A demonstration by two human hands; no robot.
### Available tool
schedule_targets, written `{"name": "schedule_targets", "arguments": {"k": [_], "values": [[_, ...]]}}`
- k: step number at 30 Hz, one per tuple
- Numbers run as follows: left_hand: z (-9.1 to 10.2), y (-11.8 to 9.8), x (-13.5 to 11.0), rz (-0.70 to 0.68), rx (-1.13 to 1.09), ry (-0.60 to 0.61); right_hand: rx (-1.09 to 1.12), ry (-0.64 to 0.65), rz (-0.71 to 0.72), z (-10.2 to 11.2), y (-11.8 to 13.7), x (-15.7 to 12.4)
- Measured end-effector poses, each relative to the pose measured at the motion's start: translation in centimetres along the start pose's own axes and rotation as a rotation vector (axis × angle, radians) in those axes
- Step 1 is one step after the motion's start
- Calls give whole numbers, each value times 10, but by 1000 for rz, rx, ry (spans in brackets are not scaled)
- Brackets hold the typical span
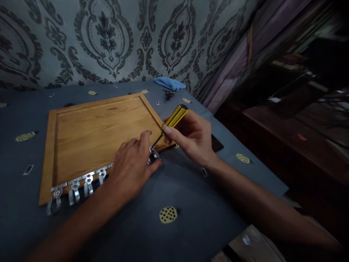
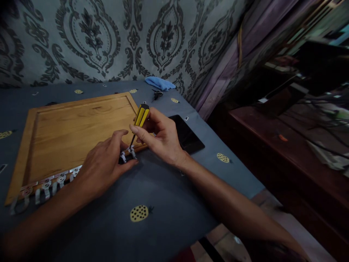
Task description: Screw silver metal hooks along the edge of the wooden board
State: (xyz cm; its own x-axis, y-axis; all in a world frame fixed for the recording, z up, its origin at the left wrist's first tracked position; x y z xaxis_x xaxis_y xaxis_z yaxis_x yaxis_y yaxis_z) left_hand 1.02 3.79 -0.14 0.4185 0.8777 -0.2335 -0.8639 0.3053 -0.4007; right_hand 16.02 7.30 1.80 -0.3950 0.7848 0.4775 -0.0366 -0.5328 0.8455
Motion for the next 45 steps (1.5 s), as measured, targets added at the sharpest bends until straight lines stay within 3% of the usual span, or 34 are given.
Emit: {"name": "schedule_targets", "arguments": {"k": [10, 24, 30, 45], "values": [[0, 1, 1, -10, -5, -4, -21, 27, -58, -1, -7, -2], [0, 0, 0, -7, 6, -11, -113, 7, -31, -1, -7, -3], [-1, 1, 0, -12, 9, -19, -89, -98, 7, 6, 8, 1], [1, 0, -1, 1, 12, -10, -91, 7, -91, 0, -3, -3]]}}
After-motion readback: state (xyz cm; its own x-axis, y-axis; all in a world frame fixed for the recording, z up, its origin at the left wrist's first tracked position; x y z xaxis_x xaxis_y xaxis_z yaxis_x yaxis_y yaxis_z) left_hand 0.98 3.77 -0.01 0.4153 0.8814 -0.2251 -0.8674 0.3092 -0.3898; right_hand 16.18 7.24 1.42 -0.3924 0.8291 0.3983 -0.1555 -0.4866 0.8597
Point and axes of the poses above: each hand's wrist, its own x-axis towards the middle knuckle, its own z-axis out of the back of the hand, y = z × x, the point moved 4 cm from there along x, towards the middle knuckle, and after that the axes turned 14 degrees about y, right-handed, at the moved point
